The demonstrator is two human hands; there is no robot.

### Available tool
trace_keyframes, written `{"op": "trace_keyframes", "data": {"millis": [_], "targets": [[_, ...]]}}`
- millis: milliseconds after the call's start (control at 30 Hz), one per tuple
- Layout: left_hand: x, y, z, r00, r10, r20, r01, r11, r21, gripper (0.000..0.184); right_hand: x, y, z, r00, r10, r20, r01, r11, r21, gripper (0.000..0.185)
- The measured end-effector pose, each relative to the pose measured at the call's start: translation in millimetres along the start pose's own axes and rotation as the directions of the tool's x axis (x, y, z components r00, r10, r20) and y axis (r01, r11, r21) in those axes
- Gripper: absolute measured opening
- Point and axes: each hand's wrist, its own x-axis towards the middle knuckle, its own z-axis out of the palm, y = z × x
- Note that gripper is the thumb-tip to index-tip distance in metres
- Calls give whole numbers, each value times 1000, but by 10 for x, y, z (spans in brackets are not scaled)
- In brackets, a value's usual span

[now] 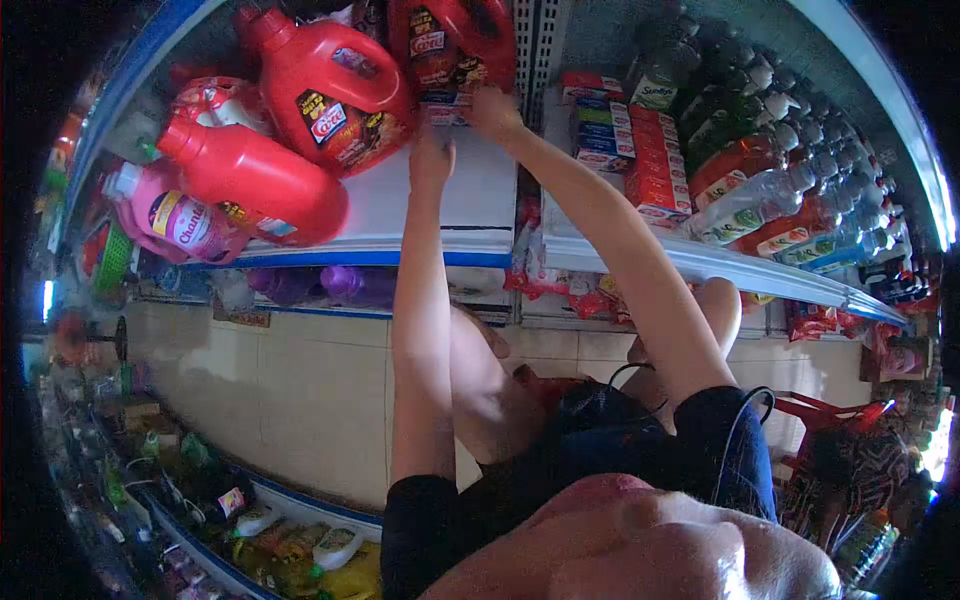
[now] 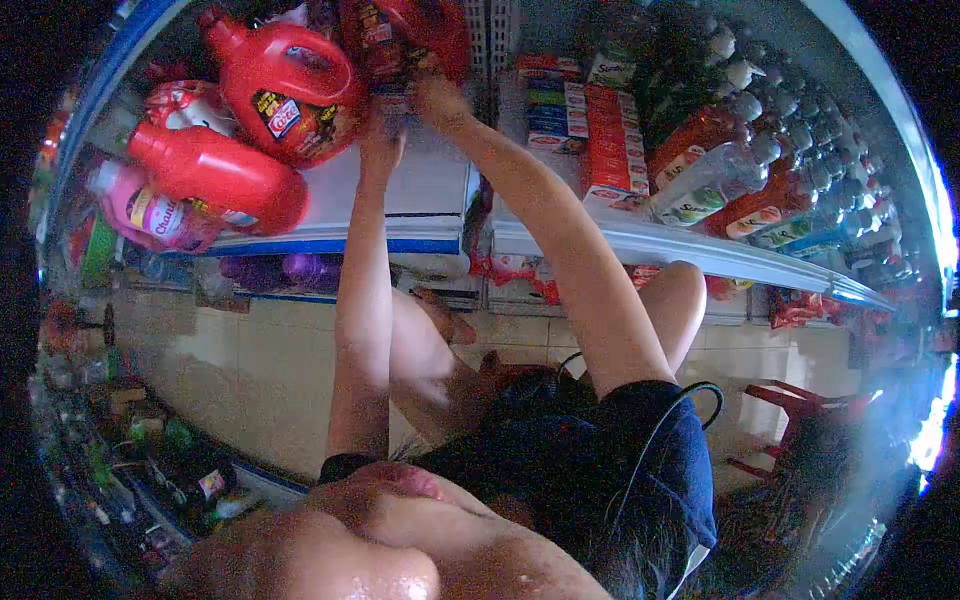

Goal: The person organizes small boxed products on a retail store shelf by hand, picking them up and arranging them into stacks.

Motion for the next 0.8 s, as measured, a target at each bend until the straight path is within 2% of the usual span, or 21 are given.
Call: {"op": "trace_keyframes", "data": {"millis": [33,67,133,167,233,267,333,367,433,467,533,567,633,667,733,767,800], "targets": [[-22,-53,32,995,94,13,-94,995,26,75,44,44,97,1000,-1,7,2,999,-48,36],[-31,-29,21,996,90,10,-90,996,27,75,13,-30,43,1000,-5,11,5,999,-49,36],[-15,89,-15,954,-233,189,242,970,-28,77,-84,-225,-155,1000,9,20,-8,999,-54,40],[7,107,-24,953,-237,187,246,969,-28,77,-85,-240,-138,1000,7,23,-5,998,-56,40],[60,137,-50,935,-273,225,315,933,-176,76,-74,-278,-103,995,-85,-52,82,995,-54,42],[62,69,2,935,-275,223,316,933,-175,76,-22,-234,-33,995,-87,-51,84,995,-54,42],[32,-136,183,983,-66,172,78,995,-66,76,107,-84,159,993,116,17,-117,991,69,46],[18,-164,223,983,-68,171,81,995,-67,76,46,-154,84,993,115,19,-116,991,67,46],[-22,-178,303,990,-90,104,93,995,-24,72,-150,-331,-145,999,10,39,-11,1000,3,51],[-14,-159,305,990,-92,107,95,995,-29,72,-101,-202,9,999,14,42,-14,1000,-1,51],[46,-128,269,959,-173,226,195,977,-80,69,73,170,454,937,-245,-248,225,969,-106,56],[59,-142,300,959,-171,227,194,978,-83,69,-10,102,347,937,-244,-249,223,969,-109,56],[61,-194,397,988,-131,85,146,967,-207,53,-311,-200,-35,922,-221,-319,244,969,32,52],[61,-200,408,988,-129,86,144,966,-212,53,-365,-198,-103,922,-220,-320,241,970,27,52],[61,-190,462,968,-222,117,230,972,-56,49,-476,-140,-279,966,-235,-106,256,920,296,48],[106,-67,403,968,-218,121,227,972,-66,49,-555,-96,-415,968,-229,-107,251,924,288,48],[199,151,225,994,-100,51,100,995,14,48,-651,-39,-596,945,-310,-101,325,925,195,44]]}}
